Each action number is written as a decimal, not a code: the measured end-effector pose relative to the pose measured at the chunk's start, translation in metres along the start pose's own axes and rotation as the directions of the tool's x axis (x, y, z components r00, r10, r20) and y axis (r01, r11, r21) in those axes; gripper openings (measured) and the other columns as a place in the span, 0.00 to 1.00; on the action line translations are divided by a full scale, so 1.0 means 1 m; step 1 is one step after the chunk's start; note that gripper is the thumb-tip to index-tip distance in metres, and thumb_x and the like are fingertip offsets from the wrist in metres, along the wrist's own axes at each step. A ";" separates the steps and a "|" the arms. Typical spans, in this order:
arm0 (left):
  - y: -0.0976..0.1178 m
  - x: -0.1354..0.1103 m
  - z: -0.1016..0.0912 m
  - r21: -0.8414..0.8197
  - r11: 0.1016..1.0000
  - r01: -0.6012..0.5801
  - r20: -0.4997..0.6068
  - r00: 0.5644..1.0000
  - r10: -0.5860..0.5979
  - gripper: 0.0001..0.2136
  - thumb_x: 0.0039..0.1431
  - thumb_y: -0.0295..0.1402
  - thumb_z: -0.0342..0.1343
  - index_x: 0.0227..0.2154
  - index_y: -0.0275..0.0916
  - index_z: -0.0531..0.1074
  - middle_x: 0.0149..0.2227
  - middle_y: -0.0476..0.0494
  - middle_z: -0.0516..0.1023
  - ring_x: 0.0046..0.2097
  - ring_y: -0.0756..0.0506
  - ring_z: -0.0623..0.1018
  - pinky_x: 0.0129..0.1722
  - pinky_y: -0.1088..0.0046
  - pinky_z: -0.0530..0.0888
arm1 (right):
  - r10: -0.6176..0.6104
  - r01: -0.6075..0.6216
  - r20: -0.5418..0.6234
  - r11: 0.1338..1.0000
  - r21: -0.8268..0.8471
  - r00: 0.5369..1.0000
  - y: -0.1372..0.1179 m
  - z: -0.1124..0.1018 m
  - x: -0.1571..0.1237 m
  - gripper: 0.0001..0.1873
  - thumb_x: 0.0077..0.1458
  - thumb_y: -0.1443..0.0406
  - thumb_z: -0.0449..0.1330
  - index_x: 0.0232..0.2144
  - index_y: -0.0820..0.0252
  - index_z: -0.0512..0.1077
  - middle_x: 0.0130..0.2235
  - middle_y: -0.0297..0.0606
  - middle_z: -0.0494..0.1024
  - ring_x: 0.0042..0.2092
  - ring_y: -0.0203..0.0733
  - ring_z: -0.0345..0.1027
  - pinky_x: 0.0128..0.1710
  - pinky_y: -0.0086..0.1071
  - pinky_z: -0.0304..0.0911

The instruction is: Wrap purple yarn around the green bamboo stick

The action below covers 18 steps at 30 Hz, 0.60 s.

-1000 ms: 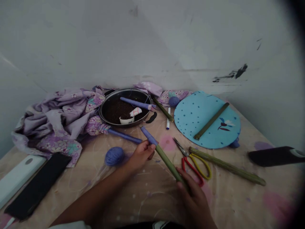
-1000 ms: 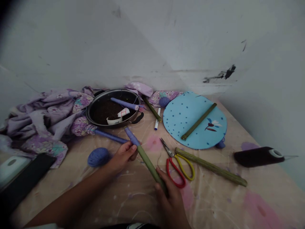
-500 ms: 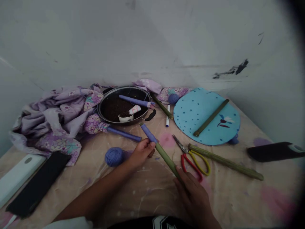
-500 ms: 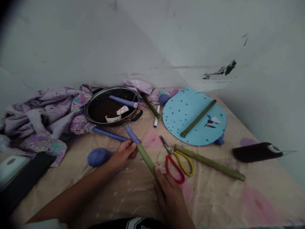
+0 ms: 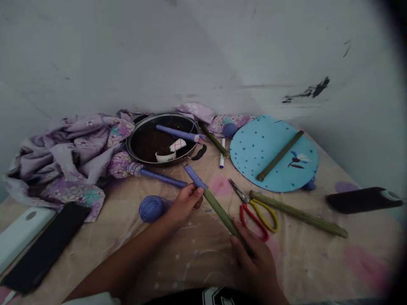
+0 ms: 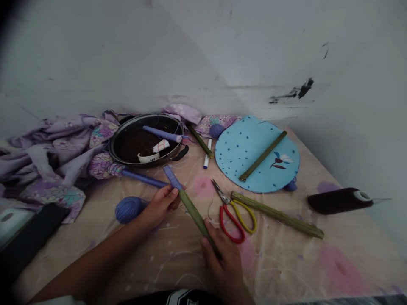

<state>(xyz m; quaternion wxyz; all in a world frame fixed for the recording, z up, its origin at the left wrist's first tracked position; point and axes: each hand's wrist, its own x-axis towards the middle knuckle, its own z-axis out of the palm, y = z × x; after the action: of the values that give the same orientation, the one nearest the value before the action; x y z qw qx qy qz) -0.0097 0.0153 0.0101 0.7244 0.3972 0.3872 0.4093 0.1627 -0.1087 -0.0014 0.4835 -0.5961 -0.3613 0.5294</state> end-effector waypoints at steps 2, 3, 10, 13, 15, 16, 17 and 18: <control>0.001 0.000 -0.002 0.013 1.000 0.000 0.006 1.000 0.000 0.21 0.47 0.48 0.60 0.34 0.33 0.67 0.15 0.60 0.54 0.18 0.57 0.53 0.19 0.77 0.47 | 0.122 -0.133 0.093 0.984 0.119 0.988 -0.004 0.005 0.001 0.18 0.52 0.50 0.57 0.30 0.60 0.73 0.17 0.30 0.64 0.14 0.29 0.51 0.10 0.23 0.51; 0.002 0.000 -0.003 0.019 1.000 -0.005 0.007 1.000 0.005 0.22 0.47 0.48 0.60 0.36 0.32 0.67 0.16 0.60 0.54 0.18 0.57 0.53 0.19 0.77 0.47 | 0.158 -0.180 0.140 0.970 0.165 0.977 -0.005 0.009 0.001 0.21 0.53 0.49 0.55 0.25 0.61 0.70 0.15 0.26 0.58 0.12 0.26 0.42 0.08 0.21 0.44; 0.005 -0.002 -0.006 0.142 0.989 -0.039 -0.006 0.999 0.041 0.23 0.49 0.52 0.57 0.34 0.33 0.66 0.16 0.59 0.52 0.19 0.56 0.52 0.20 0.77 0.46 | 0.118 -0.134 0.089 0.969 0.208 0.989 -0.010 0.023 -0.003 0.16 0.50 0.52 0.60 0.32 0.60 0.73 0.22 0.32 0.70 0.18 0.32 0.61 0.15 0.24 0.59; 0.006 -0.003 -0.003 0.191 0.981 -0.039 -0.022 0.999 0.044 0.22 0.49 0.53 0.55 0.29 0.35 0.64 0.17 0.59 0.52 0.19 0.56 0.51 0.20 0.76 0.46 | -0.066 0.066 0.013 0.996 0.052 0.998 -0.011 0.018 -0.002 0.20 0.43 0.59 0.67 0.41 0.57 0.75 0.32 0.40 0.76 0.30 0.41 0.69 0.25 0.29 0.66; 0.007 -0.004 -0.002 0.196 0.979 -0.050 -0.035 0.998 0.058 0.22 0.49 0.53 0.55 0.26 0.36 0.61 0.17 0.59 0.52 0.19 0.56 0.51 0.20 0.76 0.46 | 0.100 -0.125 0.125 0.969 0.212 0.987 -0.014 0.013 0.001 0.17 0.48 0.57 0.63 0.41 0.56 0.74 0.27 0.35 0.73 0.20 0.32 0.61 0.15 0.24 0.58; 0.008 -0.004 -0.002 0.196 0.979 -0.056 -0.034 0.997 0.064 0.21 0.50 0.53 0.55 0.26 0.37 0.61 0.17 0.59 0.52 0.19 0.56 0.51 0.20 0.76 0.46 | 0.204 -0.260 0.206 0.917 0.301 0.957 -0.015 0.012 0.003 0.16 0.52 0.55 0.60 0.40 0.57 0.73 0.24 0.31 0.70 0.15 0.27 0.53 0.11 0.21 0.50; 0.009 -0.004 -0.002 0.194 0.979 -0.060 -0.022 0.998 0.065 0.21 0.50 0.52 0.56 0.26 0.37 0.61 0.17 0.59 0.53 0.19 0.56 0.51 0.20 0.76 0.47 | 0.285 -0.382 0.293 0.847 0.369 0.913 -0.016 0.011 0.004 0.16 0.53 0.53 0.58 0.37 0.58 0.73 0.20 0.28 0.66 0.12 0.24 0.44 0.09 0.20 0.43; 0.009 -0.004 -0.003 0.191 0.980 -0.061 -0.002 0.998 0.062 0.21 0.50 0.51 0.56 0.26 0.37 0.61 0.17 0.59 0.53 0.20 0.56 0.52 0.20 0.76 0.47 | 0.325 -0.457 0.357 0.798 0.394 0.876 -0.017 0.011 0.004 0.18 0.53 0.51 0.57 0.34 0.60 0.72 0.18 0.25 0.62 0.11 0.23 0.38 0.08 0.19 0.39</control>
<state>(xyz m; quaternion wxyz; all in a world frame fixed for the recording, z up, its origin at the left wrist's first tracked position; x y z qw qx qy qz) -0.0157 0.0158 0.0179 0.6683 0.4750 0.4153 0.3940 0.1538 -0.0977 0.0137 0.4372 -0.4457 -0.1539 0.7658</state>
